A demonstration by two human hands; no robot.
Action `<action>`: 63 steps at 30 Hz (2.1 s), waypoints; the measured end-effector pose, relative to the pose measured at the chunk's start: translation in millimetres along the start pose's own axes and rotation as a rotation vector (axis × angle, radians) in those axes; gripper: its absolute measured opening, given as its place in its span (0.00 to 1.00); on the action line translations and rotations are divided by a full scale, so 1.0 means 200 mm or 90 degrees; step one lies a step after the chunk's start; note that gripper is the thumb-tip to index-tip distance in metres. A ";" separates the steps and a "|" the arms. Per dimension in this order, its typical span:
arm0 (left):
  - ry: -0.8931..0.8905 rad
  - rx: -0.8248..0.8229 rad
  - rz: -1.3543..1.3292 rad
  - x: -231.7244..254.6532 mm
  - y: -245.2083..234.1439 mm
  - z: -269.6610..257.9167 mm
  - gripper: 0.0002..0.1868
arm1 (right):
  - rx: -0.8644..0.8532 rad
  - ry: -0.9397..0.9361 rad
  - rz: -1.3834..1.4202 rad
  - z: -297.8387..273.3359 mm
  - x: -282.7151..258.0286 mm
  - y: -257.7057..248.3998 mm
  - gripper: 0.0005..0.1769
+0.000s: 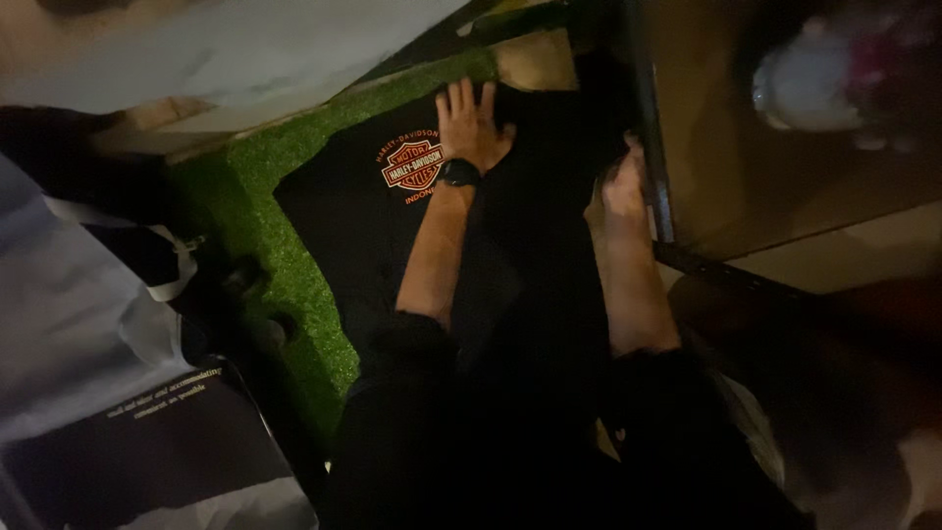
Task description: The person folds several black shirts and places them into an open suitcase.
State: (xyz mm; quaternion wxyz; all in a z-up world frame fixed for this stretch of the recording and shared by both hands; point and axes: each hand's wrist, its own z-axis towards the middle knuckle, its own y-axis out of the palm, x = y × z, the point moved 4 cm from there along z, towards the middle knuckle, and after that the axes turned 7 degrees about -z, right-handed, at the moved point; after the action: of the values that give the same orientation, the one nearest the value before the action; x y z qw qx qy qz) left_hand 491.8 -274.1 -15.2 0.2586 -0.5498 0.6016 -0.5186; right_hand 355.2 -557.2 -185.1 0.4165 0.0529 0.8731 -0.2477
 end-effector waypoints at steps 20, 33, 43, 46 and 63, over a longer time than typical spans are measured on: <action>0.050 0.006 -0.364 0.14 0.19 0.21 0.23 | -0.064 -0.681 -0.565 -1.11 -0.74 0.28 0.32; -0.016 0.089 -0.107 0.14 0.36 0.19 0.23 | 0.162 -0.736 -0.581 -1.08 -0.73 0.29 0.19; -0.049 0.130 -0.164 0.08 0.43 0.19 0.48 | -0.081 -0.874 -0.480 -1.10 -0.56 0.36 0.21; -0.092 -0.003 -0.217 0.01 0.43 0.17 0.43 | 0.006 -0.717 -0.289 -1.06 -0.55 0.30 0.23; 0.140 0.302 -0.201 0.15 0.23 -0.34 0.24 | -0.082 -0.747 -0.548 -1.07 -0.64 0.16 0.22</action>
State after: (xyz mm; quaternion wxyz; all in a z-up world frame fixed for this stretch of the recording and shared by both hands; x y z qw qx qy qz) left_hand 406.1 -284.8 -26.3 0.2293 -0.5015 0.3948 -0.7349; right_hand 297.3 -413.7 12.0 0.6840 -0.4613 0.4623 -0.3250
